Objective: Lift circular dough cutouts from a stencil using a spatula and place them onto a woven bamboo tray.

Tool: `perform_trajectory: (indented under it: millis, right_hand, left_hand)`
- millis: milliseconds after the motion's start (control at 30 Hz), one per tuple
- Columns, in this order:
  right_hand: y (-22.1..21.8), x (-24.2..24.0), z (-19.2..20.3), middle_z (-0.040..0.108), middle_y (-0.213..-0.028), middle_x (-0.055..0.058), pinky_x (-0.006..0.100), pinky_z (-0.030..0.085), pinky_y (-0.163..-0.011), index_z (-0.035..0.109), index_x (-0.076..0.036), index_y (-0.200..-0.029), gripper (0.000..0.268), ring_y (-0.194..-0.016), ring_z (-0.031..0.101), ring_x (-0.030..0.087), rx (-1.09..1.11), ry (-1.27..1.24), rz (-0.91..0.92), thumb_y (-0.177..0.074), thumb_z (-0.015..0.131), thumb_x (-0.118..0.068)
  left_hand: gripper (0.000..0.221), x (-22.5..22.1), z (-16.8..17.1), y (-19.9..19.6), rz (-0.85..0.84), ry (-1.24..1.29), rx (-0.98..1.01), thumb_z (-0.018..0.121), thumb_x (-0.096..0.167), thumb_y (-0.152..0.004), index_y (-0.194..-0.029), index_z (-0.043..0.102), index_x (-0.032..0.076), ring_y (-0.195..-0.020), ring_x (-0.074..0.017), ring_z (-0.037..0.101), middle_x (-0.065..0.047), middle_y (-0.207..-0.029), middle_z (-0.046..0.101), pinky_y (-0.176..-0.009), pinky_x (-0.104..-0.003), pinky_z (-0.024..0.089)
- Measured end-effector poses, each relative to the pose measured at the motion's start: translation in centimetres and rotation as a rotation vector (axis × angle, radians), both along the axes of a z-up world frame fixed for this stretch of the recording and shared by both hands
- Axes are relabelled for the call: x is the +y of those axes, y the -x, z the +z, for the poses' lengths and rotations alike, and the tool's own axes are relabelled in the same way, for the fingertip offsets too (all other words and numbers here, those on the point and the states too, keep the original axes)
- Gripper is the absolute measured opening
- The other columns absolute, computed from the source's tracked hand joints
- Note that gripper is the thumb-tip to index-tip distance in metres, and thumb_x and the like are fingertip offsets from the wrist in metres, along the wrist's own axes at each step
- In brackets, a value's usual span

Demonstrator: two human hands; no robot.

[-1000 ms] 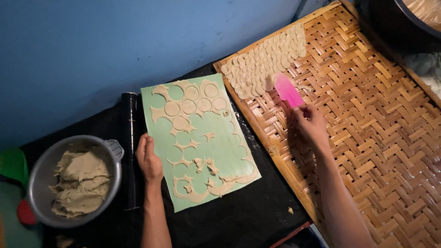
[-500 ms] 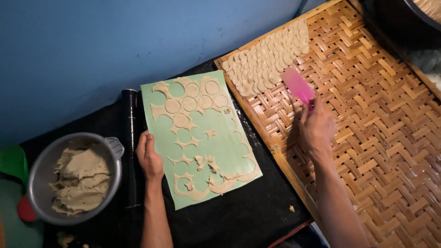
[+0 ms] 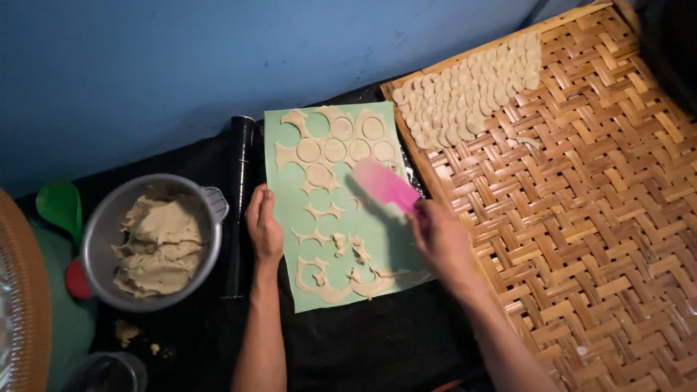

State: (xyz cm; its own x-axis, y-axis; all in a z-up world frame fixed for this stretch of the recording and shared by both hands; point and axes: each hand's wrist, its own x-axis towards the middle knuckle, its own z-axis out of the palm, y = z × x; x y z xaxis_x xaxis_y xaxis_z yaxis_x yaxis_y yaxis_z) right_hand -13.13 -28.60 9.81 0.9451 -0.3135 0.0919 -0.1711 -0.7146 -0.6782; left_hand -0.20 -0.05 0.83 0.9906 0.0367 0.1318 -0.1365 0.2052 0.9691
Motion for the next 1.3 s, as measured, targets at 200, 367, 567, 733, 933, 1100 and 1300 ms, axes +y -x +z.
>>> perform_trajectory:
  millis: [200,367,567,733,933,1100,1300]
  right_hand:
    - [-1.1,2.8,0.7,0.072,-0.090,0.019,0.044,0.055,-0.067,0.067,-0.005,-0.106,0.024,-0.073,0.070,0.036,0.058,0.028,0.054,-0.097,0.068,-0.027]
    - [-0.7,3.9,0.6,0.071,-0.094,0.017,0.048,0.053,-0.063,0.066,-0.007,-0.104,0.021,-0.074,0.069,0.040,-0.040,0.117,0.134,-0.097,0.066,-0.027]
    - [-0.4,5.0,1.7,0.069,-0.096,0.014,0.051,0.052,-0.061,0.062,-0.010,-0.107,0.019,-0.071,0.069,0.040,0.091,0.224,0.050,-0.100,0.061,-0.028]
    - [-0.2,3.8,0.8,0.071,-0.096,0.017,0.051,0.051,-0.058,0.062,-0.008,-0.106,0.020,-0.072,0.068,0.042,-0.020,0.251,0.001,-0.098,0.061,-0.026]
    - [0.6,2.9,0.3,0.070,-0.085,0.020,0.050,0.051,-0.060,0.061,-0.004,-0.102,0.024,-0.069,0.068,0.040,0.020,0.247,-0.078,-0.101,0.063,-0.028]
    - [-0.1,5.1,1.4,0.070,-0.085,0.018,0.048,0.052,-0.060,0.062,-0.006,-0.101,0.025,-0.070,0.068,0.040,-0.029,0.118,0.016,-0.097,0.066,-0.030]
    - [-1.7,5.5,-0.1,0.070,-0.092,0.020,0.053,0.050,-0.063,0.060,-0.004,-0.101,0.022,-0.076,0.067,0.045,0.017,0.125,0.038,-0.098,0.063,-0.026]
  left_hand:
    - [0.027,-0.2,0.3,0.0,-0.008,0.001,-0.009,0.045,0.018,-0.110,-0.114,0.063,-0.002,-0.093,-0.0092,0.056,-0.001,-0.099,0.064,-0.086,-0.024,0.045]
    - [0.028,0.0,0.2,0.0,-0.012,-0.013,0.001,0.044,0.018,-0.110,-0.114,0.063,-0.002,-0.092,-0.0093,0.056,-0.001,-0.099,0.064,-0.085,-0.024,0.046]
    - [0.029,-0.1,0.4,0.1,0.000,-0.068,0.015,0.045,0.018,-0.110,-0.116,0.064,-0.002,-0.094,-0.0102,0.058,-0.003,-0.102,0.067,-0.085,-0.025,0.047]
    - [0.029,-0.1,0.9,0.1,0.029,-0.096,0.024,0.045,0.018,-0.108,-0.116,0.065,-0.002,-0.093,-0.0113,0.060,-0.004,-0.101,0.069,-0.085,-0.026,0.049]
    - [0.030,0.0,0.7,0.1,0.017,-0.088,-0.010,0.045,0.018,-0.109,-0.117,0.064,-0.003,-0.094,-0.0119,0.059,-0.005,-0.102,0.069,-0.085,-0.027,0.048]
    - [0.030,-0.2,0.9,0.1,0.006,-0.075,-0.016,0.044,0.019,-0.110,-0.115,0.064,-0.002,-0.092,-0.0118,0.058,-0.004,-0.100,0.068,-0.084,-0.027,0.048]
    - [0.030,0.0,0.9,0.1,0.021,-0.129,-0.047,0.044,0.020,-0.110,-0.113,0.064,-0.002,-0.090,-0.0123,0.058,-0.005,-0.098,0.068,-0.083,-0.028,0.048]
